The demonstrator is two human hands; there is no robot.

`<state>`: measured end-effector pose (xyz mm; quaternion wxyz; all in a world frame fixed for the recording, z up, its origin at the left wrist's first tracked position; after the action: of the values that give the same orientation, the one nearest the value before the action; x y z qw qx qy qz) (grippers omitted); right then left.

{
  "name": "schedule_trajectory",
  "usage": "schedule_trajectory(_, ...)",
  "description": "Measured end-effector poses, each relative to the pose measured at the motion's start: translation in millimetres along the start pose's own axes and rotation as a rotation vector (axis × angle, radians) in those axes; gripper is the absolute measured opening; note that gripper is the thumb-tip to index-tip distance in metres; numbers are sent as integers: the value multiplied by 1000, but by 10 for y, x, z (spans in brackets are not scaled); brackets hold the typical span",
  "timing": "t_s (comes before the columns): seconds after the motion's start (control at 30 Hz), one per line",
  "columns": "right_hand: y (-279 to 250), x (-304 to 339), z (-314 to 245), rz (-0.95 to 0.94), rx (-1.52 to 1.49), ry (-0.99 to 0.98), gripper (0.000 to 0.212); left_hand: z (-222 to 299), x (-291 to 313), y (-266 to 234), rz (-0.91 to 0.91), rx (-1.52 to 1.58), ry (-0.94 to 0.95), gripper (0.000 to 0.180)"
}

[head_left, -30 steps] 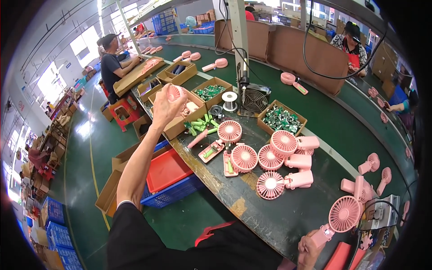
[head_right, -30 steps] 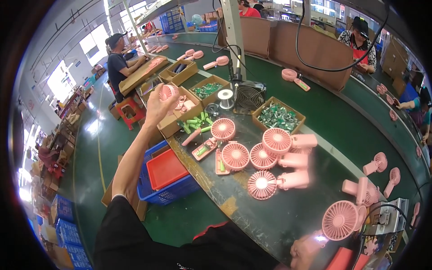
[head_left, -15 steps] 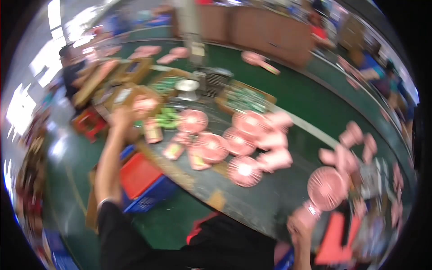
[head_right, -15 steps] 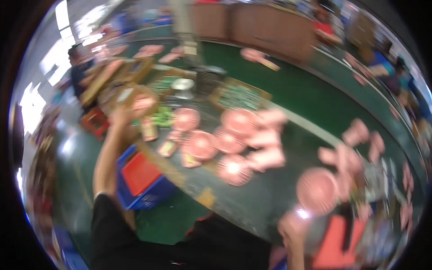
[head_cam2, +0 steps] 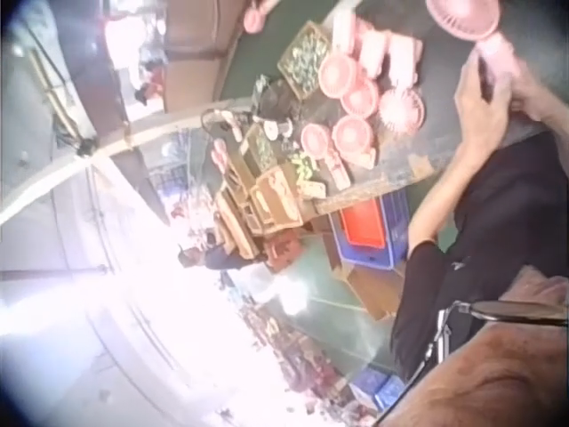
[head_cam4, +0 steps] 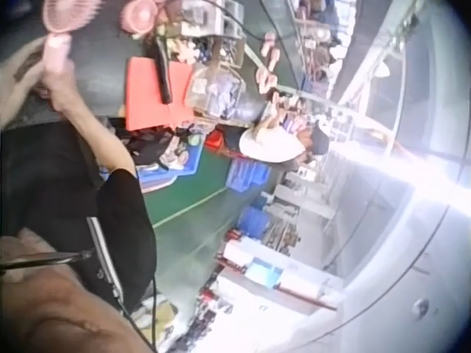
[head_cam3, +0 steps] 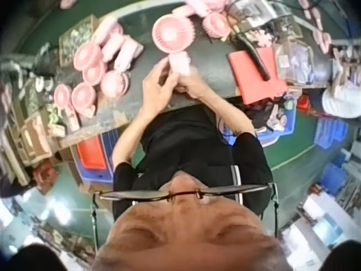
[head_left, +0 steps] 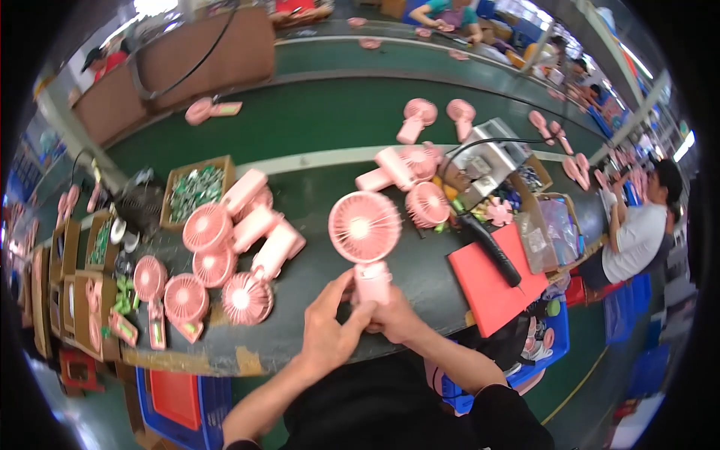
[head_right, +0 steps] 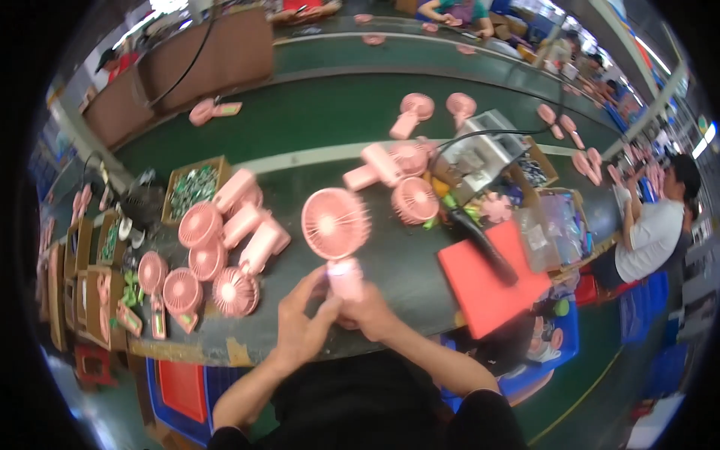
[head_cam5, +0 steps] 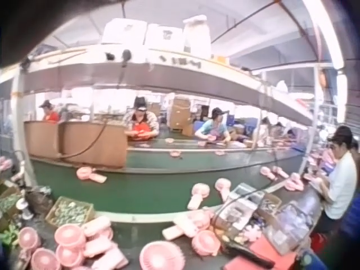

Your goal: The person assembles portable handheld fans by inserting batteries into the fan casings and securing components with an electric screwdriver.

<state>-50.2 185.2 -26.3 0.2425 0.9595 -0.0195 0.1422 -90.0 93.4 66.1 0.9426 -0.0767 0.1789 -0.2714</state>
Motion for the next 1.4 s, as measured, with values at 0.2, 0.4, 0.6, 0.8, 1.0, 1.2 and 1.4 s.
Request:
schedule_trajectory(0.2, 64, 227, -555, 349, 996, -536, 68, -506, -16, 352, 147, 335, -309, 31)
schedule_trajectory(0.4, -1072, 625, -1791, 692, 1127, -452, 35, -711, -258, 675, -110, 897, -410, 34)
schedule_trajectory(0.6, -1905, 716, -1702, 700, 1771, -181, 50, -843, -130, 798, -188, 981, -499, 30)
schedule_trajectory(0.8, -2014, 896, -1963, 759, 1273, -374, 31, -847, -143, 784, -195, 1016, -497, 36)
schedule_trajectory(1.0, -1322, 546, -1803, 333, -11, -483, 59, -899, -63, 813, -247, 1053, -555, 39)
schedule_trajectory(1.2, -444, 365, -1971, 101, 30, -853, 66, -907, -137, 786, -188, 1007, -523, 38)
schedule_trajectory(1.4, -2, 532, -2040, 96, 141, -1082, 89, -856, -136, 824, -205, 1022, -554, 40)
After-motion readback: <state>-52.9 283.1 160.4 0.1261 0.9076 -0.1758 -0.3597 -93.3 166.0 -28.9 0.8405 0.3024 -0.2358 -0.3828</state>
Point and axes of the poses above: each hand's wrist, its own x-axis away from the middle knuckle, its own y-axis out of the palm, z = x × y, the point moved 10 cm from there along -x, towards the middle knuckle, and after that the axes turned 2 degrees about y, right-handed, at the moved point
